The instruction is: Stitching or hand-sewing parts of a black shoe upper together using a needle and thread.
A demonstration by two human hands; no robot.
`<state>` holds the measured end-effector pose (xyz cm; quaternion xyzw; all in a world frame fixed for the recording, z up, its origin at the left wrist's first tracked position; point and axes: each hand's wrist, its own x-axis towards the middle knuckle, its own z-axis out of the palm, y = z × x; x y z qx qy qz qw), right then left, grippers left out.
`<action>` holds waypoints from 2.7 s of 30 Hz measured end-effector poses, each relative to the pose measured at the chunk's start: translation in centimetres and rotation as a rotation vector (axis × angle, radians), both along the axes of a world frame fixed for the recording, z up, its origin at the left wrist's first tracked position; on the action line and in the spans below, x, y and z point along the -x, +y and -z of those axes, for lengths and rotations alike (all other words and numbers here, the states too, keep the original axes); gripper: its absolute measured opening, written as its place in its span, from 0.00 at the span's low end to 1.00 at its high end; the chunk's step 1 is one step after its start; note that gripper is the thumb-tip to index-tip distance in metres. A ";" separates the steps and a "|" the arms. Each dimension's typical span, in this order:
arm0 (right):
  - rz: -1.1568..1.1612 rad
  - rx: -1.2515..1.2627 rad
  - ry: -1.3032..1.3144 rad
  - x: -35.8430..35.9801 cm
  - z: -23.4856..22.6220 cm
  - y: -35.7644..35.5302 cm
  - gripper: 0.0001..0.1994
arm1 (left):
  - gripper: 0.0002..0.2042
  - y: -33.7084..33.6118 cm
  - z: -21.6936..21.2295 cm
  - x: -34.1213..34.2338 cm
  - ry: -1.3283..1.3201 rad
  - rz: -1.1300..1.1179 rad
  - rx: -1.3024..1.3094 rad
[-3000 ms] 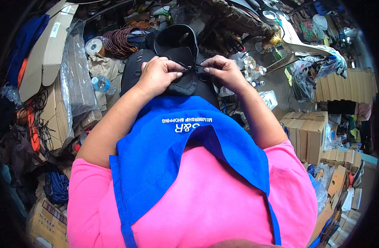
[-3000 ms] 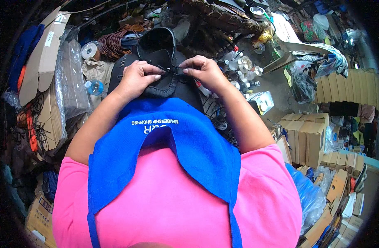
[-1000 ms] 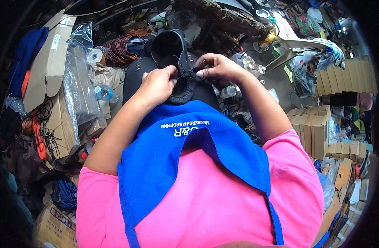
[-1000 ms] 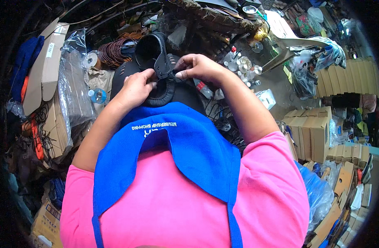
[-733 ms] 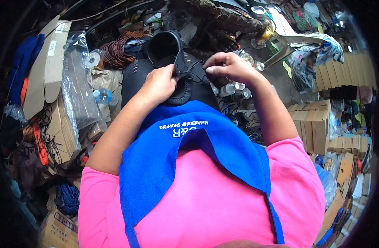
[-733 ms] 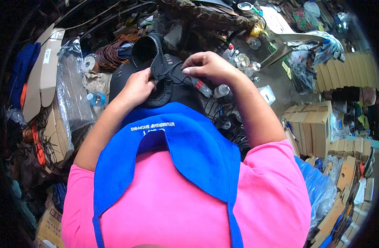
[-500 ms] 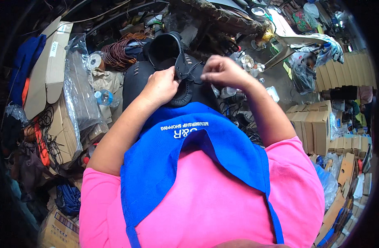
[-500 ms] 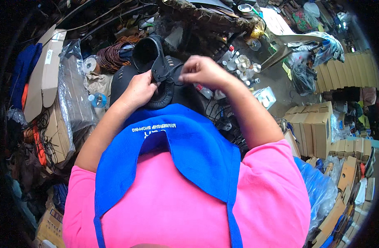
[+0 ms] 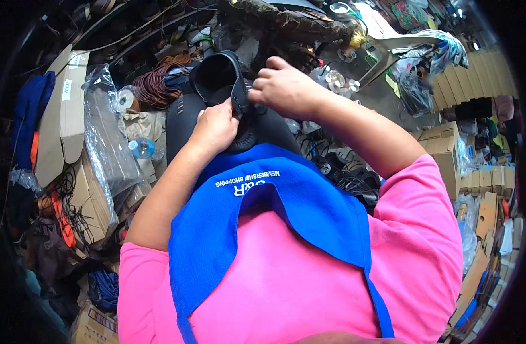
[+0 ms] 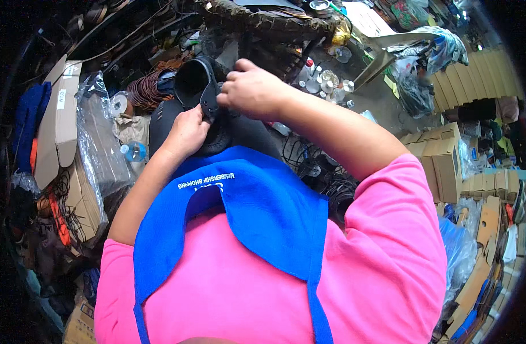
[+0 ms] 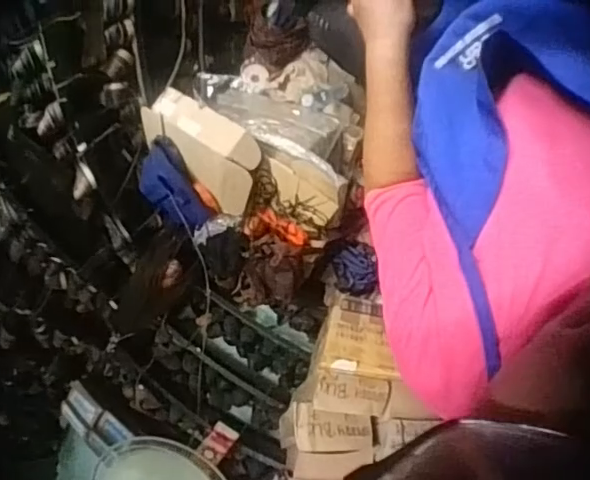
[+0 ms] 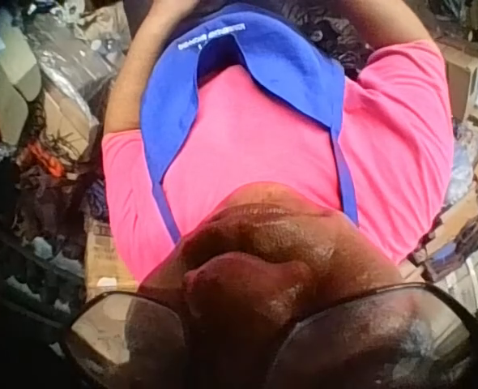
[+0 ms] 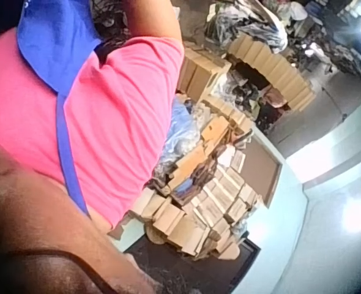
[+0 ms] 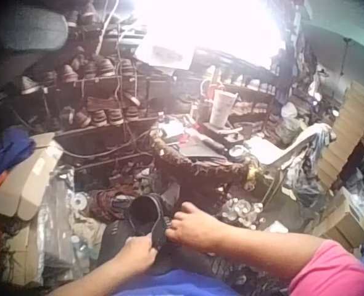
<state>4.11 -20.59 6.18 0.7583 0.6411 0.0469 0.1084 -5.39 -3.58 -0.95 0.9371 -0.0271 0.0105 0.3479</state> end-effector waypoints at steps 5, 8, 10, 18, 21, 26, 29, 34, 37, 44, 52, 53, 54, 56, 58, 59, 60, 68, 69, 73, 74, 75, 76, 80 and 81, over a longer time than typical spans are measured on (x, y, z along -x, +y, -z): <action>-0.033 0.031 0.012 -0.3 0.7 0.1 0.06 | 0.10 0.3 0.1 0.5 -0.030 0.004 0.013; -0.056 0.012 0.051 -1.1 1.5 -0.2 0.07 | 0.10 0.5 0.1 1.2 -0.045 0.013 -0.010; -0.072 -0.041 0.074 -1.6 2.1 -0.7 0.09 | 0.09 0.7 -0.6 1.8 -0.049 0.044 -0.099; 0.381 -0.040 0.154 -5.7 3.0 -10.7 0.05 | 0.03 9.2 0.6 10.8 -0.151 -0.208 -0.079; 0.799 -0.548 0.955 -6.4 4.0 -12.1 0.06 | 0.04 11.5 -0.5 11.5 0.011 -0.379 0.584; 0.571 -1.357 1.949 -5.4 3.8 -8.9 0.04 | 0.05 9.2 -3.8 7.1 -0.248 -0.201 1.294; 0.480 -1.628 2.183 -3.2 3.7 -5.0 0.11 | 0.07 6.8 -5.2 5.5 -0.278 -0.183 1.669; 0.488 -1.430 2.129 -4.0 5.0 -7.0 0.13 | 0.08 9.0 0.7 6.1 -0.133 -0.157 1.713; 0.806 -1.606 1.617 -6.3 6.3 -13.4 0.08 | 0.07 14.2 3.4 8.7 -0.191 -0.346 1.524; 0.872 -0.832 1.167 -3.1 5.2 -13.1 0.11 | 0.05 9.6 1.3 5.1 -0.124 -0.404 0.789; 0.507 -0.622 1.023 -0.4 4.9 -3.4 0.05 | 0.23 2.0 -0.3 -2.1 -0.110 0.058 0.438; 0.514 -0.606 0.984 -0.5 4.6 -3.2 0.05 | 0.23 1.8 -0.9 -2.3 -0.089 0.071 0.444; 0.520 -0.589 0.945 -0.6 4.5 -3.0 0.05 | 0.23 1.7 -1.2 -2.5 -0.067 0.083 0.450; 0.527 -0.574 0.994 -0.7 4.8 -3.0 0.05 | 0.21 2.2 -0.6 -3.1 -0.122 0.114 0.355; 0.528 -0.559 1.044 -1.0 5.0 -3.0 0.06 | 0.19 2.7 0.0 -3.6 -0.177 0.141 0.256; 0.539 -0.555 1.065 -1.2 5.1 -3.1 0.06 | 0.18 2.8 0.0 -3.8 -0.116 0.160 0.229; 0.550 -0.550 1.086 -1.4 5.2 -3.2 0.06 | 0.17 2.8 0.0 -3.9 -0.054 0.179 0.203; 0.516 -0.590 1.203 -0.9 6.8 -3.0 0.05 | 0.13 2.6 0.4 -4.2 0.153 0.153 0.545; 0.554 -0.634 1.295 -0.8 7.1 -3.1 0.05 | 0.12 2.6 0.2 -4.2 0.180 0.164 0.573; 0.525 -0.700 1.108 0.7 7.5 -3.3 0.06 | 0.12 2.5 -0.7 -4.0 0.199 0.198 0.554; 0.495 -0.716 1.005 1.1 7.2 -3.4 0.07 | 0.12 2.7 -0.7 -4.0 0.168 0.238 0.489; 0.494 -0.713 1.005 1.3 7.2 -3.4 0.07 | 0.13 2.8 -0.7 -4.1 0.136 0.279 0.424; 0.457 -0.734 0.912 1.5 7.2 -3.5 0.08 | 0.13 2.9 -0.6 -4.1 0.136 0.277 0.427; 0.399 -0.700 0.690 2.4 6.3 -3.5 0.10 | 0.15 2.8 -1.0 -4.0 0.205 0.319 0.370; 0.400 -0.697 0.690 2.6 5.7 -3.4 0.10 | 0.15 2.7 -1.2 -4.0 0.223 0.321 0.332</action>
